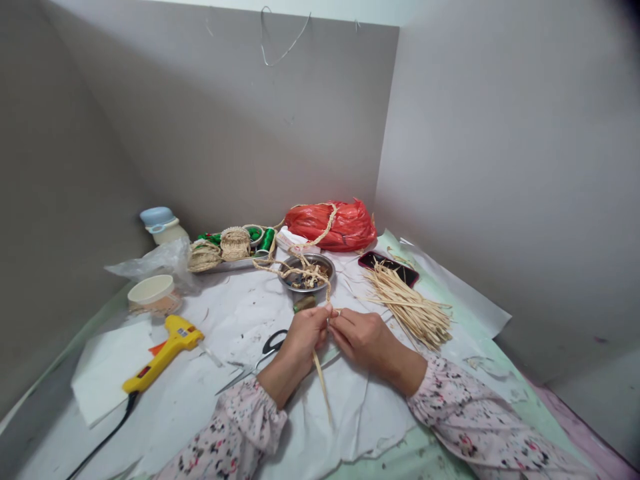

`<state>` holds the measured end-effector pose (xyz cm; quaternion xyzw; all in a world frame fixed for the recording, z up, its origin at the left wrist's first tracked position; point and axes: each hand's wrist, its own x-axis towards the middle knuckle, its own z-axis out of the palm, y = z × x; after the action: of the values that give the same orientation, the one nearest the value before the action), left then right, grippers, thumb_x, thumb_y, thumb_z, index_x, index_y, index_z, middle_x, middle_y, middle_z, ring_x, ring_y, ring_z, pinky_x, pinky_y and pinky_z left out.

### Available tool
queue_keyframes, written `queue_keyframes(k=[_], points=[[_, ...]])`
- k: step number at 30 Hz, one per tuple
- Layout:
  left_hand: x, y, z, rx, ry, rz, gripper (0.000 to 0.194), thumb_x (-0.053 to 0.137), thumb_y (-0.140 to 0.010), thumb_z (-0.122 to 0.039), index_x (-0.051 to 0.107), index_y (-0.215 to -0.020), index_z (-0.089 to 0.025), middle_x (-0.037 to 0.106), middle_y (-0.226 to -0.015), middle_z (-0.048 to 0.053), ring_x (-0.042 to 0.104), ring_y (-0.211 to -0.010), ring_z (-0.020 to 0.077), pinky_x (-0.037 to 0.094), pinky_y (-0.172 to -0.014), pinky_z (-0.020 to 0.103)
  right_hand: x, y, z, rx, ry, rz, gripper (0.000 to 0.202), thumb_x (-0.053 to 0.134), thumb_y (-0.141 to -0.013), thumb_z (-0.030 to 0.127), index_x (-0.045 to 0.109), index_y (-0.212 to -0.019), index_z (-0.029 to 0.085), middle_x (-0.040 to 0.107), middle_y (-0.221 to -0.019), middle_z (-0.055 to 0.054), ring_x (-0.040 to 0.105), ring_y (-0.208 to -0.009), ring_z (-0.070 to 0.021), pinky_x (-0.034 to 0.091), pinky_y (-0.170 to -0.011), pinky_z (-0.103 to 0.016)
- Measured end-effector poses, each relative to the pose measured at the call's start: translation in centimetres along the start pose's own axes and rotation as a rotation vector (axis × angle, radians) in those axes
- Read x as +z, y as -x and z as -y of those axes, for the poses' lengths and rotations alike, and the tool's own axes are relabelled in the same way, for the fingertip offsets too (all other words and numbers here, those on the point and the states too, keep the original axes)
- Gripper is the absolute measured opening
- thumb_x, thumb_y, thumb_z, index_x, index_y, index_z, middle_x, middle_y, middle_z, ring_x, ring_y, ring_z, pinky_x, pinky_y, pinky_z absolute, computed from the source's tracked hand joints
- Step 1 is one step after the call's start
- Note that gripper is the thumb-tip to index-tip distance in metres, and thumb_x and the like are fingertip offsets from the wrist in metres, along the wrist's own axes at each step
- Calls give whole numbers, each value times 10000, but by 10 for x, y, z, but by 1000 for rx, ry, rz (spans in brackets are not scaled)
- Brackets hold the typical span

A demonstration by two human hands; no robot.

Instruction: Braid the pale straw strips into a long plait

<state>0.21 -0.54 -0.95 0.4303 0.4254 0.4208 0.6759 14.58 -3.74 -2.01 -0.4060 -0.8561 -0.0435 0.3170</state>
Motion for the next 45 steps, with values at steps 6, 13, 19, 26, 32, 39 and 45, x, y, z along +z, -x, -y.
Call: queue_keyframes(k=[6, 13, 19, 26, 32, 39, 45], points=[[-3, 0, -3, -9, -8, -36, 335, 677, -676, -441, 597, -746, -123, 275, -429, -118, 182, -359, 23, 102, -382, 188, -14, -6, -18, 278, 21, -119, 271, 443, -939, 311, 616, -762, 199, 614, -729, -50, 560, -672, -151, 391, -654, -262], [-3, 0, -2, -54, 5, -30, 317, 674, -678, -416, 594, -775, -125, 260, -423, -126, 164, -354, 15, 87, -379, 173, -33, -5, -50, 592, 415, 205, 210, 511, -834, 121, 653, -982, 167, 639, -935, -126, 611, -781, -223, 360, -598, -294], [-1, 1, -5, -83, 19, -17, 306, 686, -682, -400, 598, -772, -121, 251, -433, -129, 156, -351, 10, 80, -376, 176, -34, -2, -54, 592, 485, 281, 198, 470, -857, 97, 664, -856, 137, 623, -897, -154, 607, -735, -220, 361, -580, -299], [0, 3, -5, -102, 46, 7, 287, 687, -691, -380, 601, -767, -117, 238, -437, -130, 151, -353, 7, 76, -381, 182, -53, -26, -34, 563, -288, -197, 110, 479, -885, 273, 549, -866, 190, 597, -813, -44, 554, -676, -156, 426, -641, -291], [-2, 0, -1, -93, 39, 17, 246, 663, -710, -351, 589, -765, -123, 246, -453, -125, 157, -360, 12, 73, -377, 189, -63, -32, -8, 542, -949, -348, 180, 492, -894, 383, 491, -881, 203, 595, -806, -23, 576, -655, -130, 475, -603, -265], [-3, 0, -3, -114, 137, 39, 211, 667, -713, -314, 546, -692, -142, 239, -443, -125, 145, -355, 13, 77, -373, 185, -53, -18, 9, 218, -716, -314, 79, 444, -925, 240, 520, -935, 221, 604, -951, -67, 620, -788, -164, 513, -698, -316], [-7, -3, -3, -167, 230, 107, 248, 648, -733, -272, 468, -603, -161, 227, -414, -118, 143, -350, 14, 83, -375, 175, -38, -9, 14, -194, -445, -187, 122, 461, -824, 136, 496, -901, 223, 615, -795, -43, 592, -720, -163, 492, -678, -296]])
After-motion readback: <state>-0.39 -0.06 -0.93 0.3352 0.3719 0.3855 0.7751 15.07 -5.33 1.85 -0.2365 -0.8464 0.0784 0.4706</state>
